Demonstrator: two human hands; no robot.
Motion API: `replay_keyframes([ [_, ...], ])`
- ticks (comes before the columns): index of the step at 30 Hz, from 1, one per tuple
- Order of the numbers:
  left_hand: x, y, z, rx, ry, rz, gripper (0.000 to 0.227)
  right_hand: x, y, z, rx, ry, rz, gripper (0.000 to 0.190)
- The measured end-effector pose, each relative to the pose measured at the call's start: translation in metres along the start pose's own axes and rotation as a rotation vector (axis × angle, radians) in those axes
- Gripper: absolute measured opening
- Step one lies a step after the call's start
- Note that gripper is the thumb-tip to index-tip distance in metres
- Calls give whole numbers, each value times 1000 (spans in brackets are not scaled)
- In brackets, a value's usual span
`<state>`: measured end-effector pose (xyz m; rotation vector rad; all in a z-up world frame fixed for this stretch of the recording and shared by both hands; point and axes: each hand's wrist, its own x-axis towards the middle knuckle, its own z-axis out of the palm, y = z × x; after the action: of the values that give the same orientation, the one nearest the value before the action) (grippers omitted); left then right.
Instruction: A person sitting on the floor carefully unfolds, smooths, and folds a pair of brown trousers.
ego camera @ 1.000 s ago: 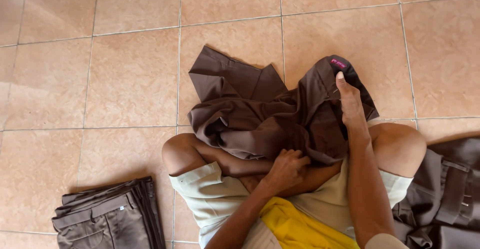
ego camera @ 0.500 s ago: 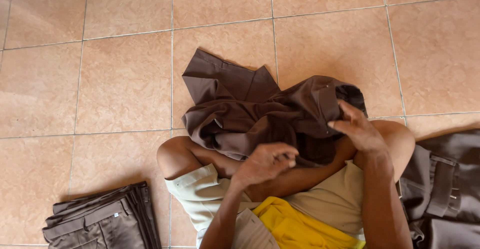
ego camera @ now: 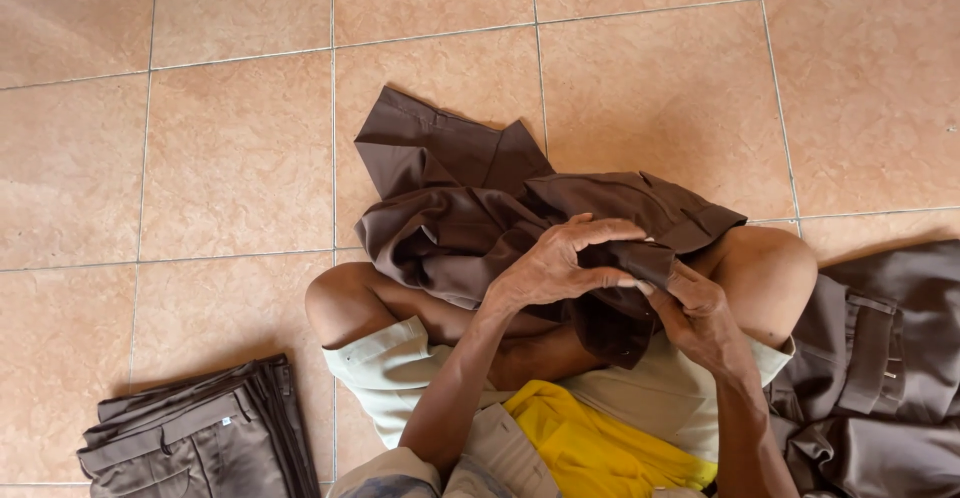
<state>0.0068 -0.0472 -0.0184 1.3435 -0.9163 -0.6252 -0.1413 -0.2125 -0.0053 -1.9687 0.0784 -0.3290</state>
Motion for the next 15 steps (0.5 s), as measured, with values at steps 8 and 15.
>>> replay_keyframes([
  [8,-12,1,1,26,180,-27,47,-19,39,25,132,176,84,57],
  [15,-4,13,-8,-1,214,30,31,6,31,18,-10,67,-9,48],
])
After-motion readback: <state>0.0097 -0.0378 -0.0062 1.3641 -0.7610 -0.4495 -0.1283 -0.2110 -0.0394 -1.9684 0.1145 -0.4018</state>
